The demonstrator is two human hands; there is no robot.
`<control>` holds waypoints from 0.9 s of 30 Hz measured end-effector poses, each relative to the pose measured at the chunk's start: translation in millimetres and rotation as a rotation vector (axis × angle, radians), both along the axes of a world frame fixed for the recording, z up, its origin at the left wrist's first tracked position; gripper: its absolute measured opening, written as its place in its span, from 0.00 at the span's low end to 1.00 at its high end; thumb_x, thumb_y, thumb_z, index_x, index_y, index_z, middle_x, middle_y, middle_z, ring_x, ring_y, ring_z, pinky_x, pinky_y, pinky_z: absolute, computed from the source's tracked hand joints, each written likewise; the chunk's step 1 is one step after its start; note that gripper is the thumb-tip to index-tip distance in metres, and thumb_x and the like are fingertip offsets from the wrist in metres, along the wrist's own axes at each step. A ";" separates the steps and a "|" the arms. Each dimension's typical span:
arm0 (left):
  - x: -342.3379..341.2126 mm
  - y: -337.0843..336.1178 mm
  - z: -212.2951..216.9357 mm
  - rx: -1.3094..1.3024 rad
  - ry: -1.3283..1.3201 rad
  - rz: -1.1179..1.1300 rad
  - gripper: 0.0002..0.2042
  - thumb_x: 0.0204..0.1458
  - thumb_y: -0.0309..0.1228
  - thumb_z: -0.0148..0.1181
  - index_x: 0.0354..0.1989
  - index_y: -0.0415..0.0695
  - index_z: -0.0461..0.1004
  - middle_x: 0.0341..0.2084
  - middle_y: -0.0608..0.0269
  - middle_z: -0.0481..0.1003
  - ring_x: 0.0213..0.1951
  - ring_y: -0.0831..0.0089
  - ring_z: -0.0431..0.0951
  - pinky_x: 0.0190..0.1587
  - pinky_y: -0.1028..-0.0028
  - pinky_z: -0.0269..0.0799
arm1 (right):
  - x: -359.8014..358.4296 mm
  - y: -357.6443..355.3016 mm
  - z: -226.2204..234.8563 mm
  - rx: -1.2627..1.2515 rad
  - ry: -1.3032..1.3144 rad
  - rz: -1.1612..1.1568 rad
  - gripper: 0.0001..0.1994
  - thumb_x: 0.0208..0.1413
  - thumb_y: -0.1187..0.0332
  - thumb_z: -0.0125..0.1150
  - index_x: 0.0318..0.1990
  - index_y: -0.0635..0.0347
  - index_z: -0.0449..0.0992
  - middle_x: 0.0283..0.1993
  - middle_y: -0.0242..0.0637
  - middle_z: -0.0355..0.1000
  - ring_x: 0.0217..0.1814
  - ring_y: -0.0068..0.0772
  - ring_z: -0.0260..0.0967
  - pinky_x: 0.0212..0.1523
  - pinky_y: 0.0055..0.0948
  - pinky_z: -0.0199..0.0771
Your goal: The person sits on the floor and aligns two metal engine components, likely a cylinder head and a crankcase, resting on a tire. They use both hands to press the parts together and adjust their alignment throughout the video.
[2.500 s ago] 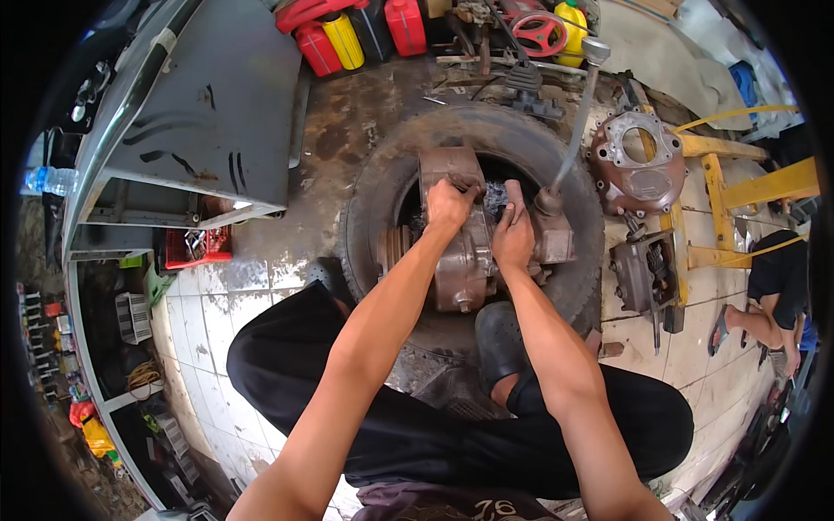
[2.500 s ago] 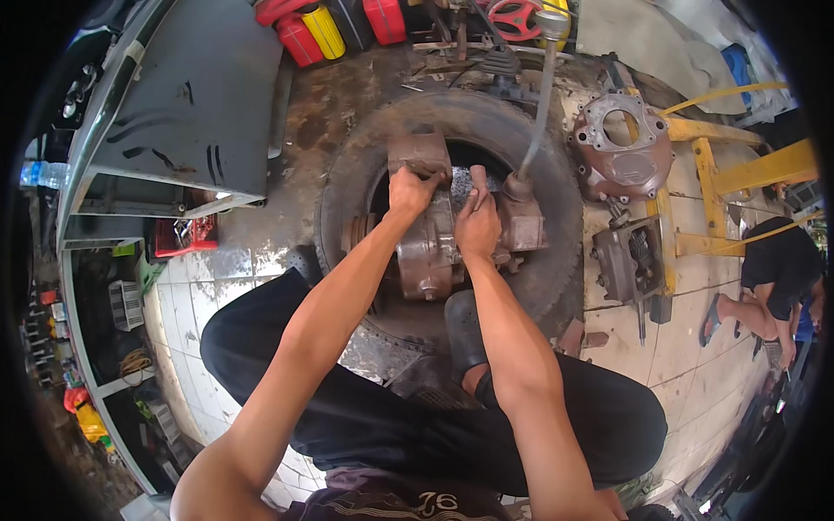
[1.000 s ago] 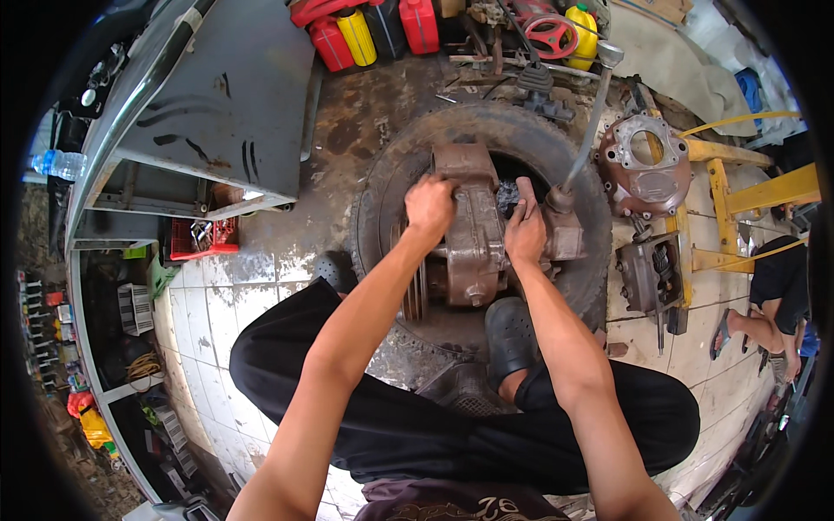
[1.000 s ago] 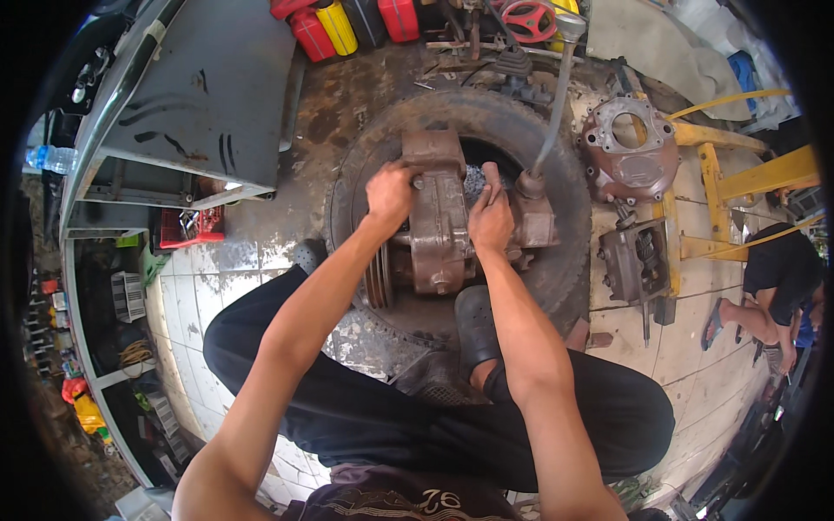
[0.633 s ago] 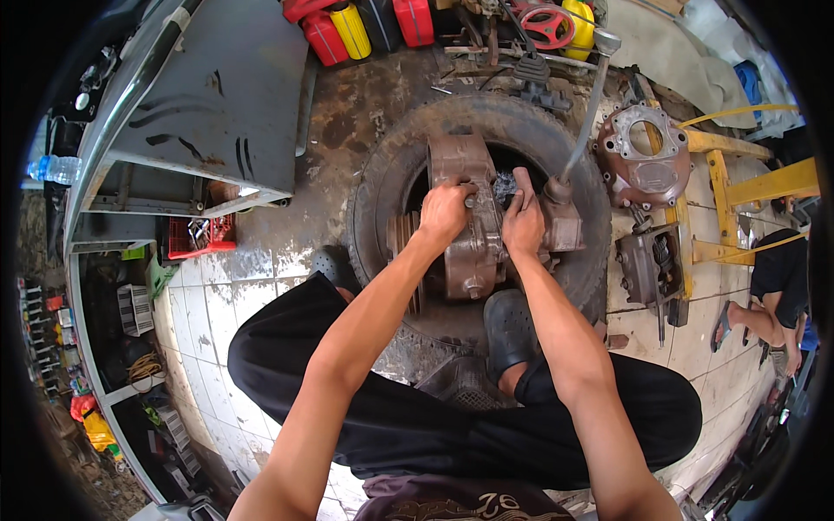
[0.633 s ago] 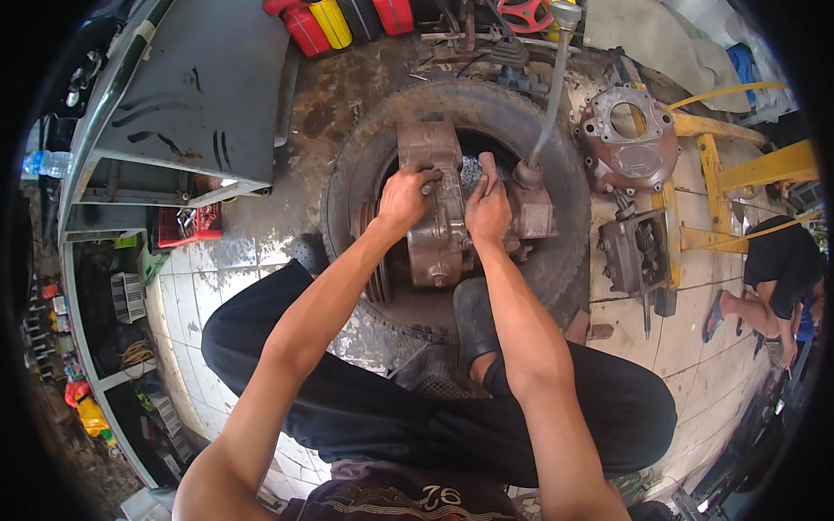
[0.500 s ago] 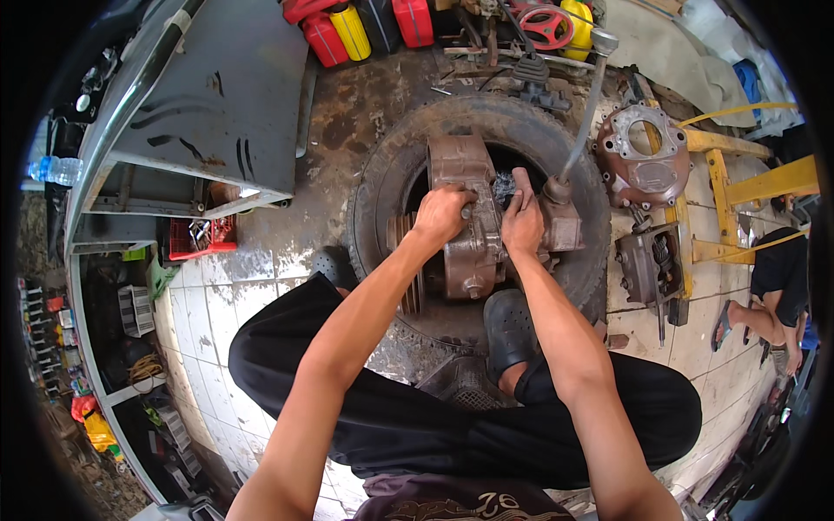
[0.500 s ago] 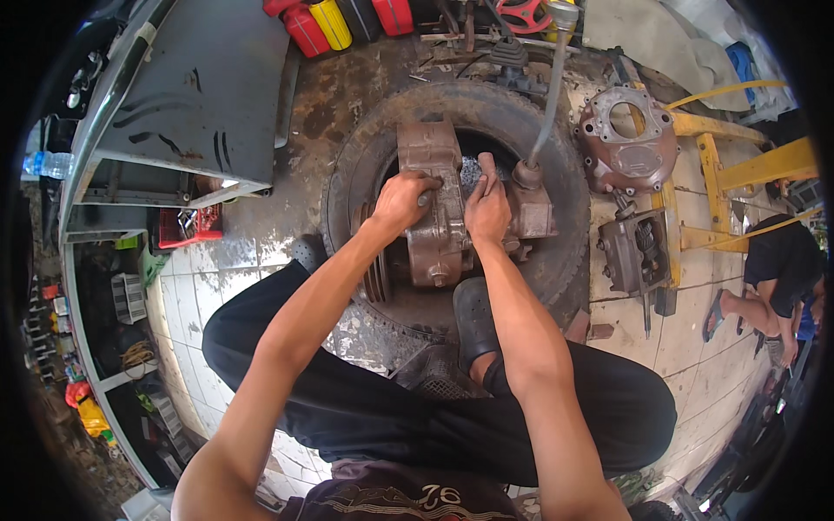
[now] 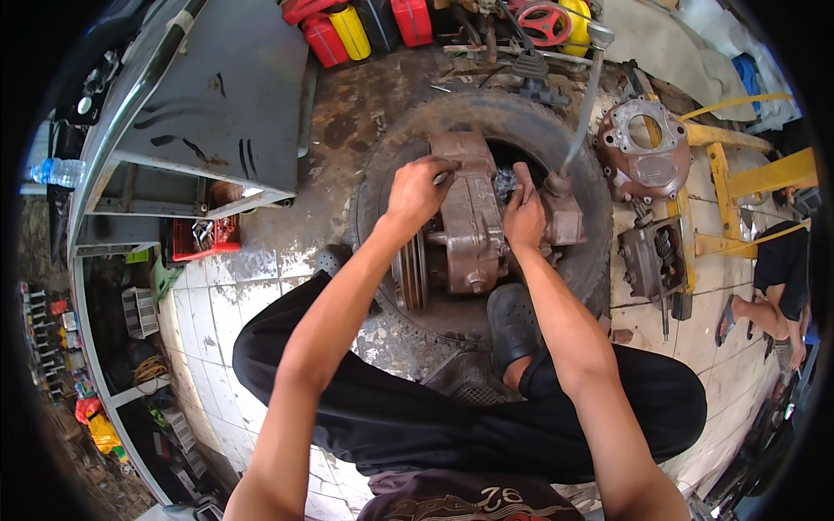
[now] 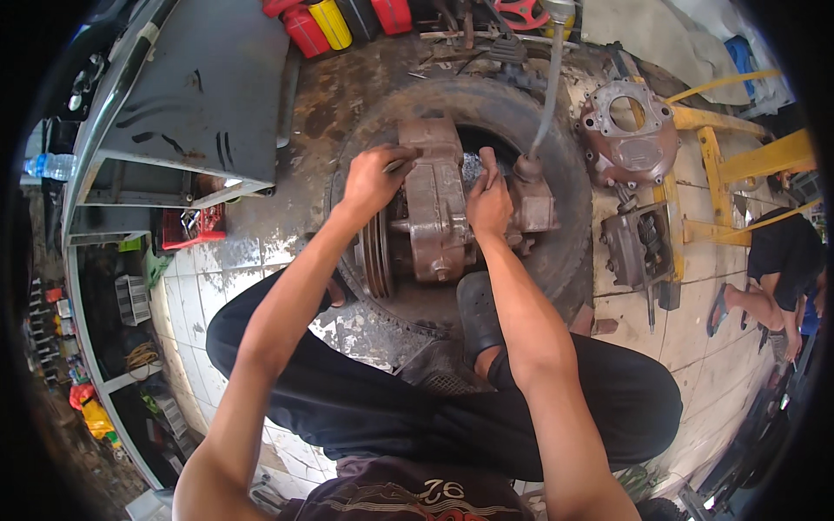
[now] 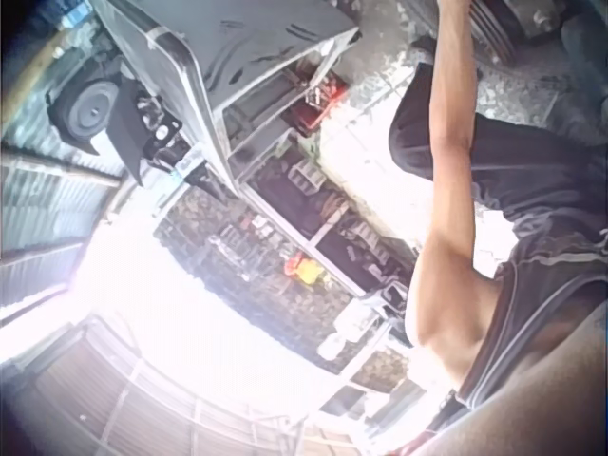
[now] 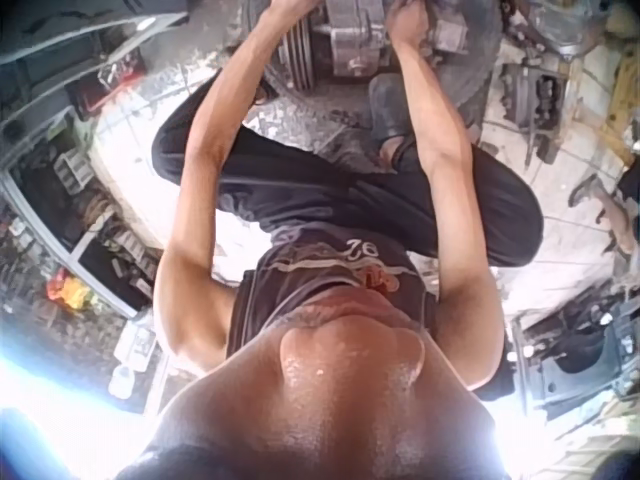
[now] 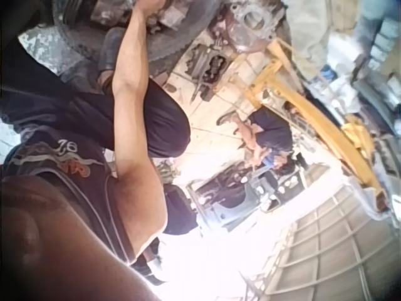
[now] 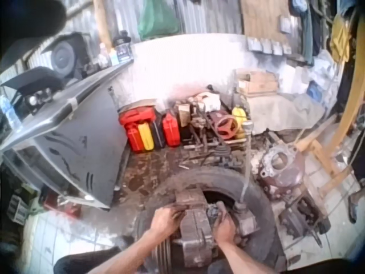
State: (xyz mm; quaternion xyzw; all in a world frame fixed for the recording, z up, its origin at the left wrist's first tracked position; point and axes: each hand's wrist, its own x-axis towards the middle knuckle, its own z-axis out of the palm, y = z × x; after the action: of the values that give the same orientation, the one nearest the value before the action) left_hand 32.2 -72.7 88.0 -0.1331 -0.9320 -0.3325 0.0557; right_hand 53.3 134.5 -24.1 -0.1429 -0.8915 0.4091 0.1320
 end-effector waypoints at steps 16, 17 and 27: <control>-8.7 -13.1 -65.4 -0.256 -0.243 0.355 0.11 0.49 0.32 0.65 0.42 0.51 0.84 0.40 0.49 0.81 0.41 0.50 0.82 0.46 0.58 0.78 | 7.8 -3.2 11.5 0.069 -0.095 0.011 0.18 0.69 0.62 0.45 0.59 0.60 0.72 0.61 0.43 0.73 0.60 0.53 0.70 0.57 0.44 0.70; -6.0 -30.6 -65.0 -0.265 -0.244 0.407 0.11 0.50 0.32 0.65 0.43 0.52 0.85 0.40 0.49 0.81 0.41 0.49 0.82 0.46 0.58 0.78 | 8.8 -5.7 15.7 0.054 -0.066 0.018 0.18 0.69 0.62 0.45 0.59 0.60 0.72 0.60 0.45 0.73 0.59 0.54 0.70 0.57 0.44 0.70; 59.3 -23.3 -53.2 0.092 0.087 0.511 0.11 0.61 0.33 0.55 0.48 0.49 0.79 0.52 0.56 0.76 0.44 0.48 0.79 0.46 0.56 0.76 | 2.7 4.7 -2.1 0.087 -0.001 0.090 0.19 0.70 0.65 0.43 0.66 0.49 0.67 0.62 0.38 0.73 0.58 0.56 0.70 0.56 0.45 0.69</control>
State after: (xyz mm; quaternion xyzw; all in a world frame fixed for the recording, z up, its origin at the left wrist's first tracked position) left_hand 91.5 -96.0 34.8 0.0951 -0.9159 -0.3438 0.1840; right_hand 56.0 139.2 -26.2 -0.0969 -0.9140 0.3757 0.1189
